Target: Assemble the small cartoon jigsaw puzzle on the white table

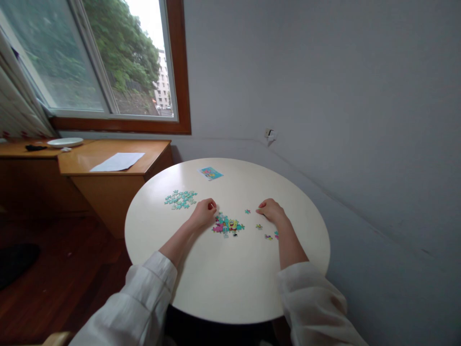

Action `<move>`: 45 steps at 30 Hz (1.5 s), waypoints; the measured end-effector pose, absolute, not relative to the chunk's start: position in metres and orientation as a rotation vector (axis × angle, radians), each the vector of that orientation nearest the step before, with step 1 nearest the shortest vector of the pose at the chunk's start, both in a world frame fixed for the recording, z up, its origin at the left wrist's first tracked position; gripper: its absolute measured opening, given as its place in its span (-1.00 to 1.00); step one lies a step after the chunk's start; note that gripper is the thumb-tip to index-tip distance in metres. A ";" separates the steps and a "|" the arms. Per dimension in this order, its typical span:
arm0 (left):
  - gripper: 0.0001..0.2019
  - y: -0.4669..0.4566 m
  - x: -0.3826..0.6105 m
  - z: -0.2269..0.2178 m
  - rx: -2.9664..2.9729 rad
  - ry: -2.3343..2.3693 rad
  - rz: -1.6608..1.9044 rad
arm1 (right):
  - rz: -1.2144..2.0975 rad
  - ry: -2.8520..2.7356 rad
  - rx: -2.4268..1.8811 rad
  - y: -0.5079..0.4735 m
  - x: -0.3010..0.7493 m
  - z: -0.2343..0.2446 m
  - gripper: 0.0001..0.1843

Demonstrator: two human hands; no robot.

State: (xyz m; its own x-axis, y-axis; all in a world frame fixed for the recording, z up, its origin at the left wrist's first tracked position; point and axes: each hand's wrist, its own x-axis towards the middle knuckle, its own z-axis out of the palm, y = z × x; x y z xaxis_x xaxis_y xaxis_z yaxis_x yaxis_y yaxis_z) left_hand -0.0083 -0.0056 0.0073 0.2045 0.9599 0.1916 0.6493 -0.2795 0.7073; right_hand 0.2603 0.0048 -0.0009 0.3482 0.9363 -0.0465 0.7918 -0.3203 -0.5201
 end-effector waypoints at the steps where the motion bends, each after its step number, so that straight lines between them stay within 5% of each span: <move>1: -0.88 -0.006 -0.008 0.008 2.007 1.492 0.854 | 0.481 -1.499 -2.186 0.005 0.261 -0.002 -0.84; 11: -0.88 -0.005 -0.008 0.009 2.003 1.491 0.852 | 0.551 -1.226 -1.742 0.016 0.252 -0.010 -0.83; 24: -0.87 0.001 -0.009 -0.001 2.003 1.461 0.940 | 1.052 -1.113 -1.165 0.005 0.187 0.002 -0.67; 45: -0.78 0.005 -0.002 -0.007 1.884 1.075 1.037 | 1.271 -1.298 -1.077 -0.009 0.160 0.001 -0.76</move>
